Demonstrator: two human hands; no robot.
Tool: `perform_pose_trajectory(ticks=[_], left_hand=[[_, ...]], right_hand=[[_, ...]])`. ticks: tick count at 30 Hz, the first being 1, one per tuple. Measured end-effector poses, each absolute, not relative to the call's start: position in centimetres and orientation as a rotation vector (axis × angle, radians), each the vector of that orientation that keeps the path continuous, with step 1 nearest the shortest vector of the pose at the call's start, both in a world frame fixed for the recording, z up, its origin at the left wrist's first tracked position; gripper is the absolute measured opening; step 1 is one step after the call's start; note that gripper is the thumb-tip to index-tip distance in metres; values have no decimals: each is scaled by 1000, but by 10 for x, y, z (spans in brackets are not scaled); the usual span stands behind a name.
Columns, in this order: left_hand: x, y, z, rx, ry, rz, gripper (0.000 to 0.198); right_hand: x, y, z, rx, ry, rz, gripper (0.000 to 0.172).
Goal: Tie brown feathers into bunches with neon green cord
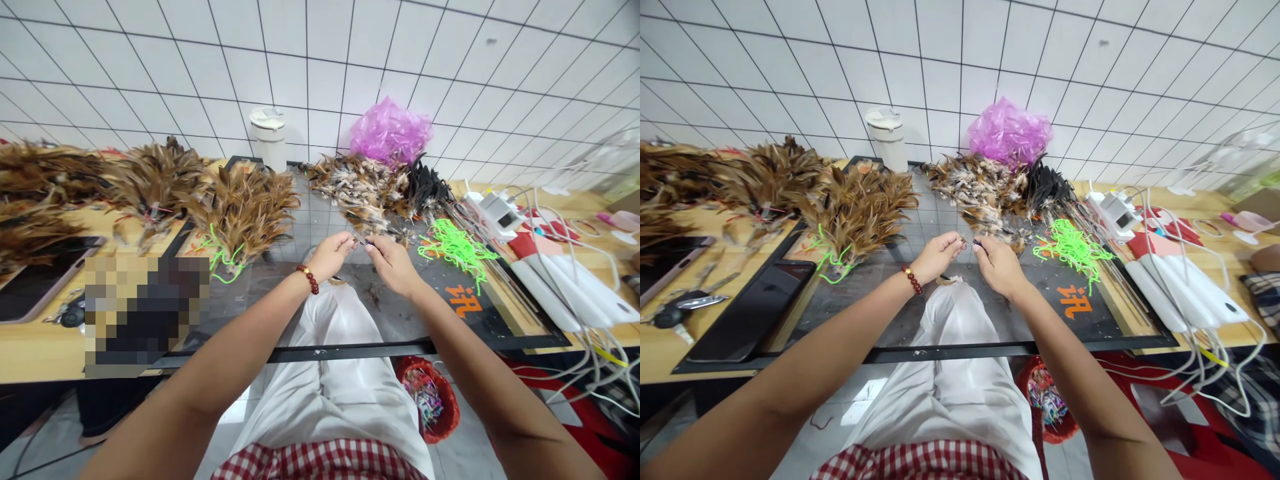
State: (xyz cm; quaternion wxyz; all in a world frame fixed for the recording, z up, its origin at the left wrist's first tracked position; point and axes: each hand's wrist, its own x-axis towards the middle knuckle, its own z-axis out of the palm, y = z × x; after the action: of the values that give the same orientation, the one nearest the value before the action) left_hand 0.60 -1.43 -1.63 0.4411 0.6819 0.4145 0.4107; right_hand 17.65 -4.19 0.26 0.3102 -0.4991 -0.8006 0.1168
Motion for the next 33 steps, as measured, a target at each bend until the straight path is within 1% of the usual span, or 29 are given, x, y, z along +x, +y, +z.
perform_pose_trajectory(ticks=[5,10,16,18,22,26,28,29,31,33], left_hand=[[6,-14,-17,1679,1013,1021,19],[7,-16,-14,1512,965,1051,20],[4,-16,-2,1145,1016,1181,17],[1,-14,1,1053,1039,1237,17],[-2,-12,4,979,1075,1259,18],[2,-17,9,994,1044,1220,19],[5,-21,12,1019,1014,1191,19],[6,-23,13,1035,993,1168,19],[9,-28,14,1069,933,1110,20],[12,-32,14,1100,854,1050,23]], right_hand=[[176,-40,4,-1326,-2092,341,36],[182,-41,6,-1489,-1961,338,38],[194,-75,13,-1698,-2429,-35,33],[204,-86,12,-1762,-2502,-109,33],[244,-93,3,-1941,-2384,-284,35],[283,-90,-7,-2006,-2298,-409,34],[285,-86,-2,-1947,-2261,-350,30],[281,-84,3,-1868,-2251,-256,28],[260,-76,18,-1591,-2224,74,27],[229,-64,33,-1373,-2086,452,30]])
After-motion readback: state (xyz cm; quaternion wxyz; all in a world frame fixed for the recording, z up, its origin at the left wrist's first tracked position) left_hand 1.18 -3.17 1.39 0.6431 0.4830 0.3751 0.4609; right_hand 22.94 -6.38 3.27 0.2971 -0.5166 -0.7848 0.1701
